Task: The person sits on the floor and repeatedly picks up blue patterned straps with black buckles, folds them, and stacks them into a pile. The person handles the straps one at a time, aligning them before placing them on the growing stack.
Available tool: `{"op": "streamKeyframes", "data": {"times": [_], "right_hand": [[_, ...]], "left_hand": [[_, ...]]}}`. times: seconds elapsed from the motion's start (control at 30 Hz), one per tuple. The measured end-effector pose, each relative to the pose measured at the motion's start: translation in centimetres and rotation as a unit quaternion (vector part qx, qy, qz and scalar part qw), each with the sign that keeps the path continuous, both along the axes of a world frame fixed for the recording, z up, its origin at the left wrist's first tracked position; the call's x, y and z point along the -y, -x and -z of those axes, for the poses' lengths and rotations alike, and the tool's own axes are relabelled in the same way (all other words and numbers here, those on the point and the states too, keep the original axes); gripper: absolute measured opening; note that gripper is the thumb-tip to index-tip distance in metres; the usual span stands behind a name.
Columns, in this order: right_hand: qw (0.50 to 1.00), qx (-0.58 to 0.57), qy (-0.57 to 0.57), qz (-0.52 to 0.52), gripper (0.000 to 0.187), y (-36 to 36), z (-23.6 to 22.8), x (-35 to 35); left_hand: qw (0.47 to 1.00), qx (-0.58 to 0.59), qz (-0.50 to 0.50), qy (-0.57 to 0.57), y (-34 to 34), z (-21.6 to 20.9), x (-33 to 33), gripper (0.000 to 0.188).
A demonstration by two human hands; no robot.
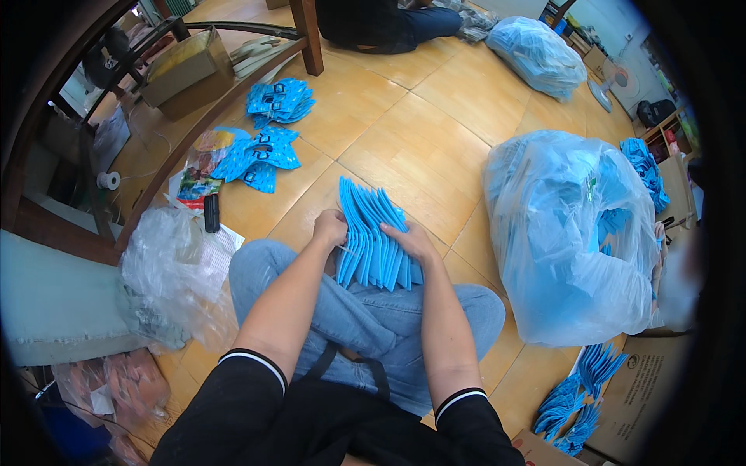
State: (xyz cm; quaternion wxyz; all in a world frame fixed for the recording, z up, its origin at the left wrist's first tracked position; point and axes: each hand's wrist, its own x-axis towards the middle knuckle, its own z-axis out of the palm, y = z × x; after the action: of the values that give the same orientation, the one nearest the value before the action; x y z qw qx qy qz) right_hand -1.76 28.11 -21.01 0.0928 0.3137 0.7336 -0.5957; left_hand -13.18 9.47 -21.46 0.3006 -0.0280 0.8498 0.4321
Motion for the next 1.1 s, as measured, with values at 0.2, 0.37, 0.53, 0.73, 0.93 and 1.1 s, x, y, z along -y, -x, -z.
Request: {"op": "streamKeyframes", "data": {"times": [0.2, 0.37, 0.53, 0.73, 0.93, 1.1], "right_hand": [[0.999, 0.0, 0.034, -0.026, 0.06, 0.0, -0.6, -0.1], [0.997, 0.0, 0.069, -0.036, 0.06, -0.2, -2.0, 0.0], [0.997, -0.003, 0.079, -0.018, 0.064, 0.0, -1.8, 0.0], [0.998, -0.005, 0.054, -0.038, 0.063, 0.1, -0.8, -0.1], [0.996, -0.012, 0.085, -0.026, 0.067, -0.2, -1.1, -0.3], [0.999, -0.002, 0.042, -0.019, 0.069, -0.1, -0.8, -0.2]], "left_hand": [[0.986, -0.116, 0.108, 0.045, 0.5, 0.6, 0.4, 0.018], [0.987, -0.146, 0.024, 0.07, 0.4, 0.1, 0.1, 0.02], [0.981, -0.17, -0.092, 0.024, 1.5, 0.0, 0.8, 0.018], [0.933, -0.144, -0.291, -0.157, 3.9, 1.2, 2.9, 0.015], [0.943, -0.09, -0.306, -0.1, 4.0, 0.9, 3.9, 0.018], [0.945, -0.285, -0.133, 0.09, 1.2, -1.3, 3.0, 0.013]]}}
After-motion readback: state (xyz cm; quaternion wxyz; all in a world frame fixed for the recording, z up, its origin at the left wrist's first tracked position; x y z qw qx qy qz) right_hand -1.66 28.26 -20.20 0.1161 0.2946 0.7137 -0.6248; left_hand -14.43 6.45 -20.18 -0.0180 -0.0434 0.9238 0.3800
